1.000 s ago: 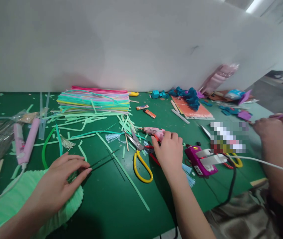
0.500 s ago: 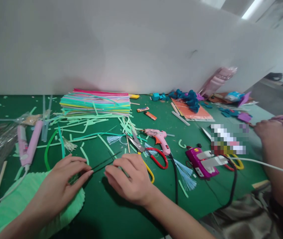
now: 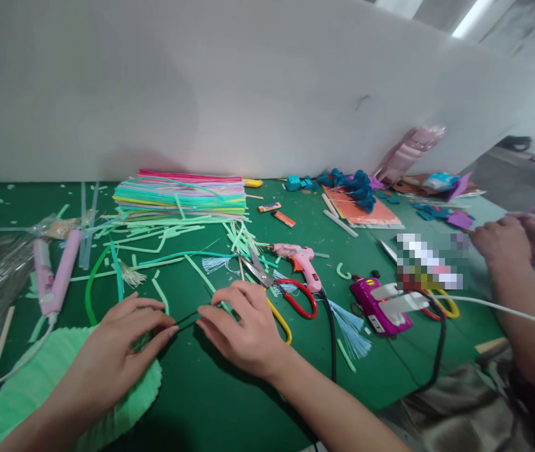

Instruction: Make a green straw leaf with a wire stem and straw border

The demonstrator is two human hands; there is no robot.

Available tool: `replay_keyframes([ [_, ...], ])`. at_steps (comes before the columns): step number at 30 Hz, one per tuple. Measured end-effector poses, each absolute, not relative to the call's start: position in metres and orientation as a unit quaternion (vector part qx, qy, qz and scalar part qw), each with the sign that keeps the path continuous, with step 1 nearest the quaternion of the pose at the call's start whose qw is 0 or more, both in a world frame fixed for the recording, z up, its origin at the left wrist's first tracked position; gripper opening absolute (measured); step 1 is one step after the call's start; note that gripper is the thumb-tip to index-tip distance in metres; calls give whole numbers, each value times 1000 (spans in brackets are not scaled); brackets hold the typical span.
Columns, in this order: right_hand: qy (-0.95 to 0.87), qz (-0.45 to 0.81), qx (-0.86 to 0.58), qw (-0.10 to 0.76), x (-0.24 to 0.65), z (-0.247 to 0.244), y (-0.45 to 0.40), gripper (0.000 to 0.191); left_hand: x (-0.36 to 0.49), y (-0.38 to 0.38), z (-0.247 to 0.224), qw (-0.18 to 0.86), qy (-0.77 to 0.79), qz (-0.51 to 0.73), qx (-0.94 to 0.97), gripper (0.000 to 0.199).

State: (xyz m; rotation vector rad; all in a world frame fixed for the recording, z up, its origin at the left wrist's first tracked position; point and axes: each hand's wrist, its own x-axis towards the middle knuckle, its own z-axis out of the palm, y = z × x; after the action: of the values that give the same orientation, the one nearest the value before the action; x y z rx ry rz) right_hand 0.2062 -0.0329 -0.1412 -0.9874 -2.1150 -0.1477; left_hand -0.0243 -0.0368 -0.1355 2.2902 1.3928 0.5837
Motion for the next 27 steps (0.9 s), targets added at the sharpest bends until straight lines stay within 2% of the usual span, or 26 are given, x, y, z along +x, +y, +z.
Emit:
replay_keyframes([
  [3,-835,-35,-403,373,208,-145,-30,21,-24,-37,-137,190,494,216,821,22],
  [5,-831,24,-408,377,209,-146,-28,22,-23,-37,-136,203,498,219,814,21],
  [7,-792,140,-434,406,208,-146,-27,29,-22,-37,-132,236,510,217,799,22],
  [10,-640,389,-480,457,205,-139,-27,45,-22,-35,-121,290,533,211,767,23],
  [12,-536,520,-485,455,203,-132,-26,41,-23,-32,-112,312,549,208,747,23],
  [14,-492,580,-481,436,200,-124,-25,33,-25,-27,-101,321,558,203,738,23],
  [20,-520,555,-462,456,189,-98,-5,32,-29,-6,-69,317,550,172,753,21],
  [27,-611,503,-399,463,180,-47,34,31,-30,13,-41,428,522,202,709,21],
])
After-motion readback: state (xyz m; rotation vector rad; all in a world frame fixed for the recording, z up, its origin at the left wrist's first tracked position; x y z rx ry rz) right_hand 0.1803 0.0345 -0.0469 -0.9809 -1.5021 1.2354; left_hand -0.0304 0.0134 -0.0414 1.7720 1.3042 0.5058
